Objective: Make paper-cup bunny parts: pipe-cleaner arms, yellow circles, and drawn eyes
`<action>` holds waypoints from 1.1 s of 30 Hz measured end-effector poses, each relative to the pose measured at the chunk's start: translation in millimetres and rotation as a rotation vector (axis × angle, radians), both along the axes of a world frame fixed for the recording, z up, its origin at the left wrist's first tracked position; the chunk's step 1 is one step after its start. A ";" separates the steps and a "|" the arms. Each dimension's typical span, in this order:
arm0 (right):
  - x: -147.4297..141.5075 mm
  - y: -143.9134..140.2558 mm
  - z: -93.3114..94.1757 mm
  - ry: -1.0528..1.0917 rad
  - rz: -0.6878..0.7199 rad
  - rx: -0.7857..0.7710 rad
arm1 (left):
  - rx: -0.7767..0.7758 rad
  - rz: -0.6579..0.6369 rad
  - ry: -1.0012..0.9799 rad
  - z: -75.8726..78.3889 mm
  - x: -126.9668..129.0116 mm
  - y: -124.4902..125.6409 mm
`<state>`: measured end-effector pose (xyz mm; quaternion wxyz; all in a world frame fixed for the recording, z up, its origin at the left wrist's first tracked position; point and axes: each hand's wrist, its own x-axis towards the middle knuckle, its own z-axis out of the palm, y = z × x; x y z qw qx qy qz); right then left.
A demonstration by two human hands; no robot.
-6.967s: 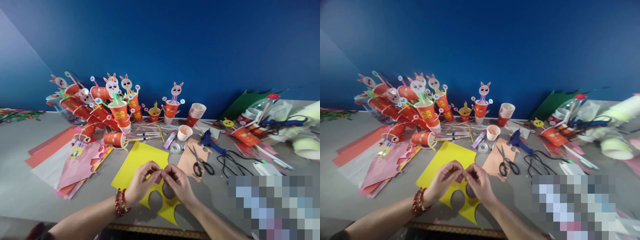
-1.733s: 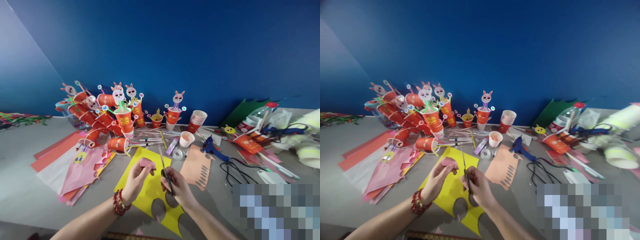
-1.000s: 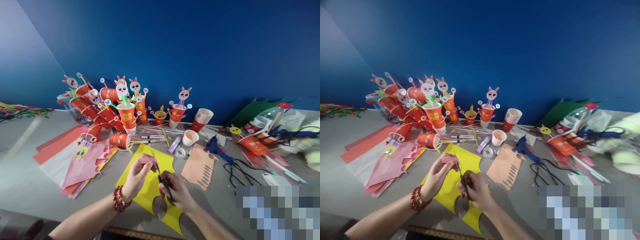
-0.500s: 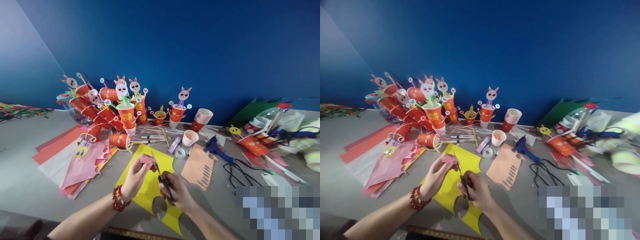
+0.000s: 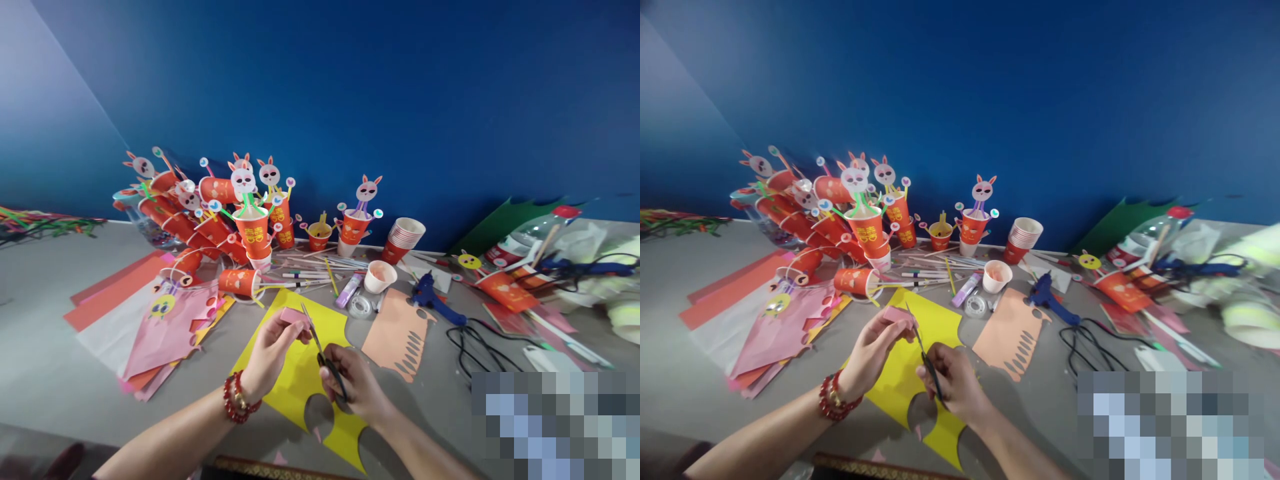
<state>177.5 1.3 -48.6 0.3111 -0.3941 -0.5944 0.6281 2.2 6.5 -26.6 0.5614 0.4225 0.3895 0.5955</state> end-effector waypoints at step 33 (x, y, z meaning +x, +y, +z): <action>10.8 8.2 -11.0 -0.075 0.017 0.024 | 0.056 0.022 0.085 6.2 -8.5 3.0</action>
